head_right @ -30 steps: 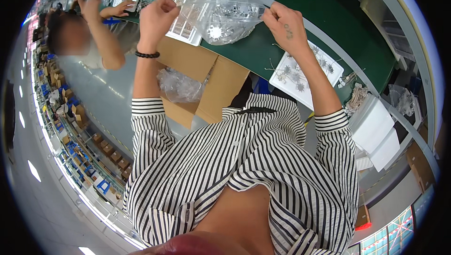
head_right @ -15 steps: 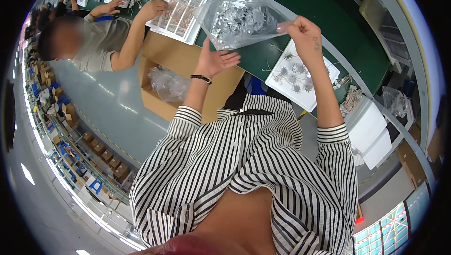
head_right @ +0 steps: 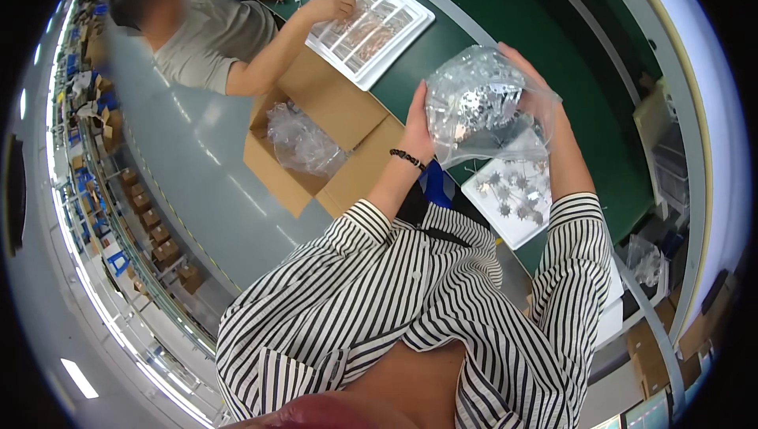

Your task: Inspecting small metallic star-shaped components and packing them into a clear plastic bag.

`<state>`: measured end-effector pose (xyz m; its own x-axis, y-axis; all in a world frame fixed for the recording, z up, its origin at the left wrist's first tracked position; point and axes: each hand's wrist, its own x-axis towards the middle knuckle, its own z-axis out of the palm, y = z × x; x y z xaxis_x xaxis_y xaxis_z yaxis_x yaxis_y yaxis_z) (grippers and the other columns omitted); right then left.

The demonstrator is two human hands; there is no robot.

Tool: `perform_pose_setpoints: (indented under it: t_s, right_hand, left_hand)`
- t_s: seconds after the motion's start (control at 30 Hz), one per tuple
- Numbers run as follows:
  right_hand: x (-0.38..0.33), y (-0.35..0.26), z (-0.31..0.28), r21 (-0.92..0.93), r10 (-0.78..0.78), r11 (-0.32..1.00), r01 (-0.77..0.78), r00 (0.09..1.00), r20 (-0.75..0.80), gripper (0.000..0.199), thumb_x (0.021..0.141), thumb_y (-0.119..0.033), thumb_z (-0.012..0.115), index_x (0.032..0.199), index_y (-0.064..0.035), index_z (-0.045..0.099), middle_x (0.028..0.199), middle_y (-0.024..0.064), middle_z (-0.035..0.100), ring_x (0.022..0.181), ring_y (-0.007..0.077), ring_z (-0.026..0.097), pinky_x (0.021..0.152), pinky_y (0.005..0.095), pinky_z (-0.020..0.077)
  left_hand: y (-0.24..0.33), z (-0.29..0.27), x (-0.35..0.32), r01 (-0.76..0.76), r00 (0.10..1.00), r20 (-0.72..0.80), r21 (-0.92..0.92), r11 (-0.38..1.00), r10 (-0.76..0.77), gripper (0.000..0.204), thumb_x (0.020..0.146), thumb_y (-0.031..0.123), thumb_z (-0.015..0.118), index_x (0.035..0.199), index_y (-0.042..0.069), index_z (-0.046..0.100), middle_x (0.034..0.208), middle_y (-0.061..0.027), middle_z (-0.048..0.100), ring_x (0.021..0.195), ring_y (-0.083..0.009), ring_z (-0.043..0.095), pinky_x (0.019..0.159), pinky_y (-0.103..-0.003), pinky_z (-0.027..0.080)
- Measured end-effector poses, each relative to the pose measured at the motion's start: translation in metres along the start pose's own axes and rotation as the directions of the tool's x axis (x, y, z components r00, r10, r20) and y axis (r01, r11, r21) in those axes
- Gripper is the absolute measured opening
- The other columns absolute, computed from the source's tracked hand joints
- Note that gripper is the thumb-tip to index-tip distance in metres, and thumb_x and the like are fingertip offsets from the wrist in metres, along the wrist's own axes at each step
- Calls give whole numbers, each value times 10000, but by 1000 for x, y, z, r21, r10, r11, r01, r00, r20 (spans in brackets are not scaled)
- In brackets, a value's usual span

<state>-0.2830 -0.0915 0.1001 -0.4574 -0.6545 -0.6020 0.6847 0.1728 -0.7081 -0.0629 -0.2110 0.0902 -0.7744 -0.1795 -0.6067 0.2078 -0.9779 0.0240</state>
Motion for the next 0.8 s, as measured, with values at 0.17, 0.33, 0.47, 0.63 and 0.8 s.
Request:
perform_pose_setpoints:
  t_s: [0.17,0.33,0.47,0.63,0.8]
  right_hand:
    - [18,5,-21,-146,-44,987,72,982,182,475,1014,-218,600,1469,-89,557,1507,73,525,1370,225,479,1153,363,363]
    - [0,29,-39,-327,-206,895,305,930,303,445,1039,-199,512,1453,-40,547,1511,71,514,1409,213,448,1191,340,306]
    - [-17,39,-74,-353,-221,882,311,937,272,472,1061,-241,439,1463,-10,522,1511,73,510,1419,196,424,1208,331,269]
    - [-13,6,-19,-312,-217,918,243,969,116,461,1017,-348,519,1384,-80,591,1371,42,589,1271,187,519,1124,303,345]
    - [35,-12,-20,48,-95,994,98,994,-52,652,925,-409,611,1496,-113,502,1356,92,611,1147,223,584,1006,332,436]
  left_hand:
    - [-2,1,-3,10,999,-46,68,998,-7,591,1018,524,562,1405,77,588,1350,-132,666,1162,-287,671,1023,-436,534]
    - [-9,10,-11,16,990,-142,109,994,0,513,1035,463,569,1366,73,602,1312,-131,682,1091,-252,691,929,-397,575]
    - [-24,16,-8,50,987,-158,208,977,-17,482,1034,431,593,1364,80,603,1324,-119,673,1109,-233,677,955,-377,560]
    - [-3,27,3,-60,984,-135,371,927,118,524,1017,397,644,1377,20,589,1311,-129,678,1120,-219,678,955,-333,553]
    - [28,51,47,-161,973,-40,589,792,227,526,1009,357,648,1372,-17,576,1303,-162,672,1103,-227,677,924,-330,558]
